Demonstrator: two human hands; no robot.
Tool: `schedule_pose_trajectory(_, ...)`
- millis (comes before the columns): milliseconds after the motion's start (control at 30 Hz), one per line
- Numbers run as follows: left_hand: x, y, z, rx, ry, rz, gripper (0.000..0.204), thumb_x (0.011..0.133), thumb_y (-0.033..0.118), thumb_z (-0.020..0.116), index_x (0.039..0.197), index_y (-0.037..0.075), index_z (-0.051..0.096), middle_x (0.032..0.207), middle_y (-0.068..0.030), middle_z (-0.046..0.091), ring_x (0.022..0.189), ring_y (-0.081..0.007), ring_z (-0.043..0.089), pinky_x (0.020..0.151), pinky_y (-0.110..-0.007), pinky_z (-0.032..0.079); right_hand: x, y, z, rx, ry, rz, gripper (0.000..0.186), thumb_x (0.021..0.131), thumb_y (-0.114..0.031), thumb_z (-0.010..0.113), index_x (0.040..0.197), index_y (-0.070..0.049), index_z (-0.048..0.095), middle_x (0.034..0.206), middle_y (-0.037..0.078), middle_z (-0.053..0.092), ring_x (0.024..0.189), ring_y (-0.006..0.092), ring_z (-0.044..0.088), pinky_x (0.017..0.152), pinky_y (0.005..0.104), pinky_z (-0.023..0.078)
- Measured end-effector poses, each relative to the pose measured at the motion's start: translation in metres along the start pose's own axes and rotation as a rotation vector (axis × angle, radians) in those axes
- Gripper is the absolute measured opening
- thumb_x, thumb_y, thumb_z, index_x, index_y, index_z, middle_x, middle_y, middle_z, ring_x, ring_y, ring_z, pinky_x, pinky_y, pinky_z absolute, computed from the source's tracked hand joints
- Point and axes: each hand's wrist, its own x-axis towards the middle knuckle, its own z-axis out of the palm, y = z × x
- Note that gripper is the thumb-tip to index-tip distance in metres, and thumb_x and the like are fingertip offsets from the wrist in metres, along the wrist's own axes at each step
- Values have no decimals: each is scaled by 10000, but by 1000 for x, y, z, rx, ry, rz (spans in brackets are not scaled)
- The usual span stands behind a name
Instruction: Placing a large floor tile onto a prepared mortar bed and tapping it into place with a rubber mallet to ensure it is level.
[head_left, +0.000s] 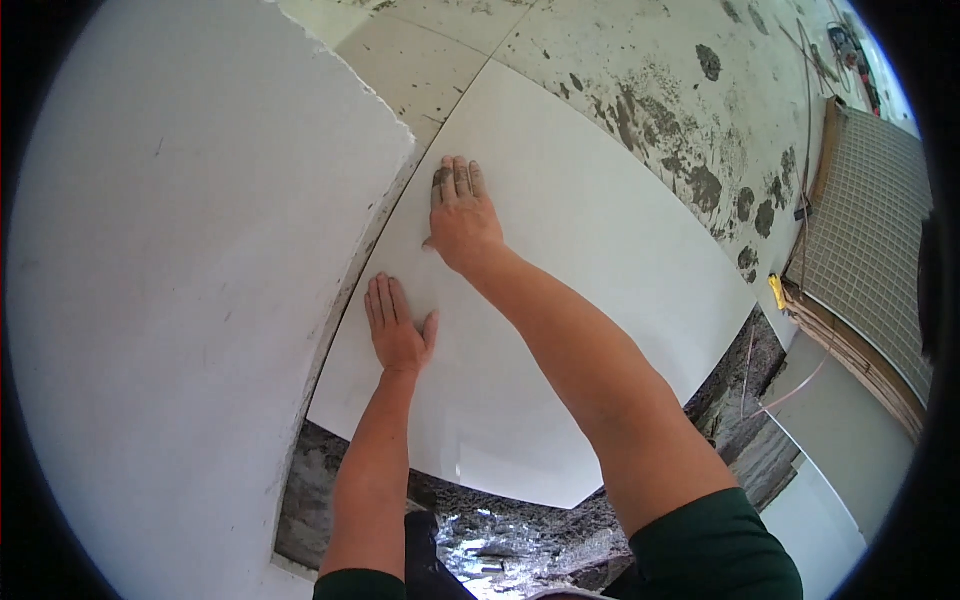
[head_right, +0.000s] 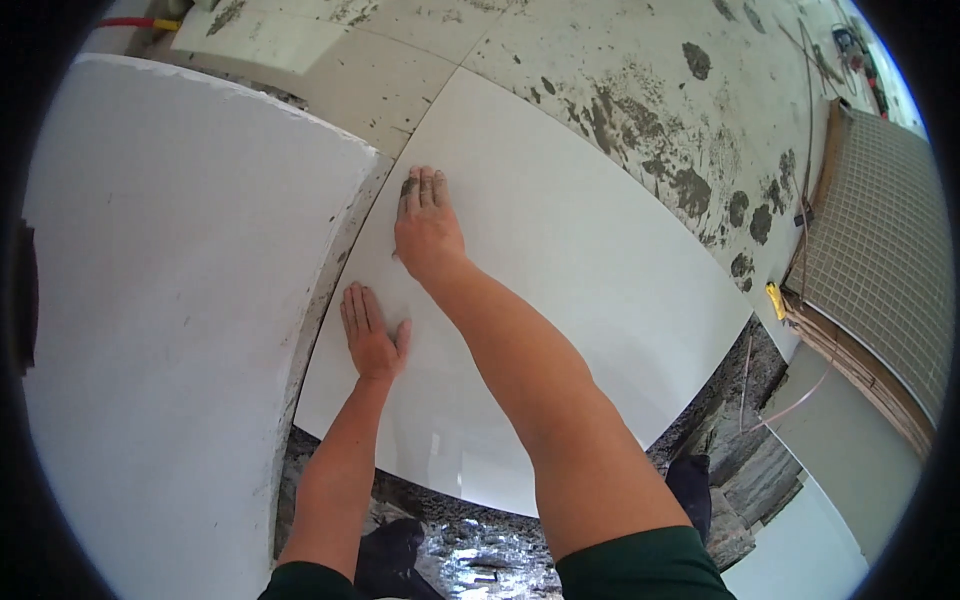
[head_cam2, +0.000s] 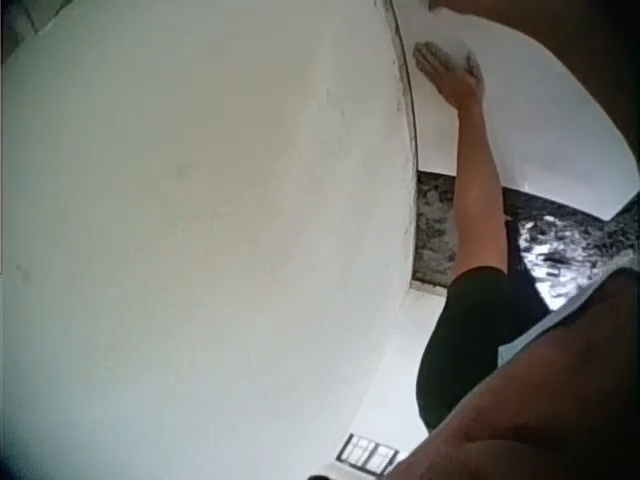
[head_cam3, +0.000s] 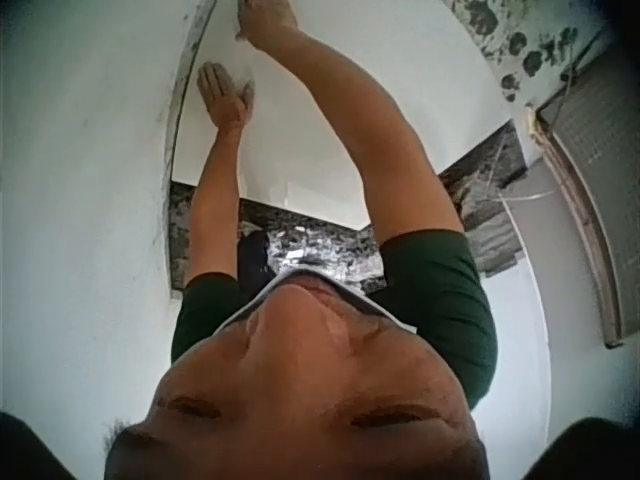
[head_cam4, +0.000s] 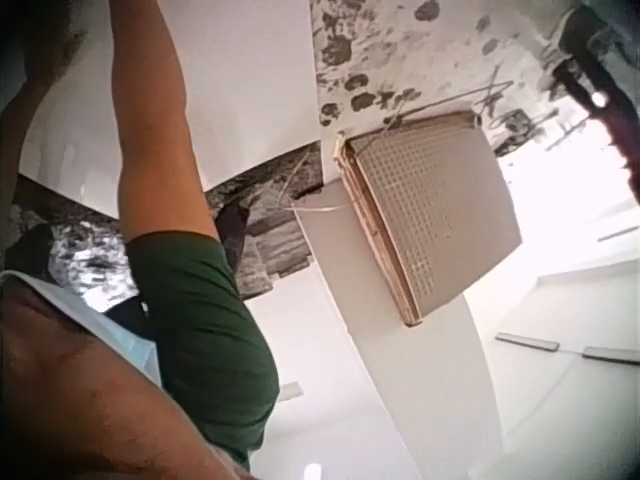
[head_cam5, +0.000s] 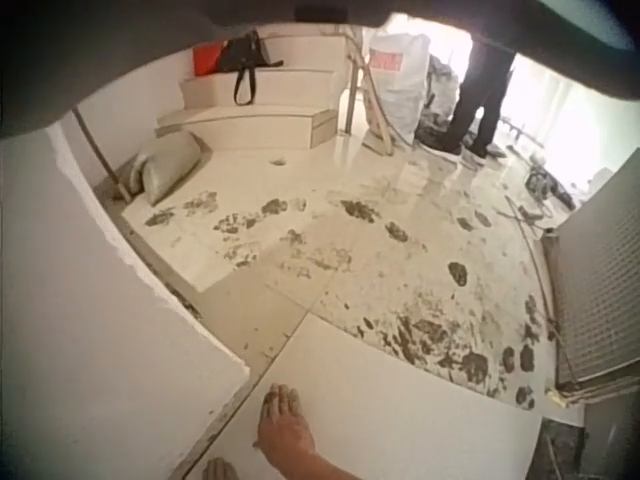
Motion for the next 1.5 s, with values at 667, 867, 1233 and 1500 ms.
schedule_pose_trajectory(667, -4, 4, 3, -57, 17, 39, 870, 931, 440, 641, 1537, -93, 317, 1618, -302, 299, 1525, -468, 248, 1251, -588, 205, -11, 0, 4, -1, -8, 29, 1023, 878, -591, 694, 1558, 77, 324, 1667, 234, 277, 1566, 345, 234, 1279, 520, 157)
schedule_pose_trajectory(867, -4, 2, 5, -45, 17, 50, 863, 936, 445, 625, 1535, -93, 316, 1623, -305, 290, 1528, -468, 241, 1252, -593, 194, -11, 5, 7, 30, 57, 15, 1041, 850, -567, 734, 1556, 81, 327, 1646, 238, 326, 1548, 370, 275, 1279, 531, 157)
schedule_pose_trajectory(1233, 37, 59, 17, 48, 56, -204, 963, 946, 497, 589, 1525, -174, 213, 1632, -377, 161, 1542, -523, 113, 1269, -588, 88, -7, 24, 8, -6, 58, -110, 1069, 843, -641, 700, 1548, 81, 345, 1620, 244, 365, 1539, 378, 287, 1282, 540, 131)
schedule_pose_trajectory(1500, 40, 59, 12, 86, 6, -141, 992, 945, 498, 584, 1528, -195, 178, 1619, -406, 150, 1536, -537, 110, 1266, -591, 89, 24, 82, -10, 277, 613, -7, 1105, 905, -765, 511, 1572, 88, 286, 1674, 255, 229, 1578, 380, 161, 1286, 531, 88)
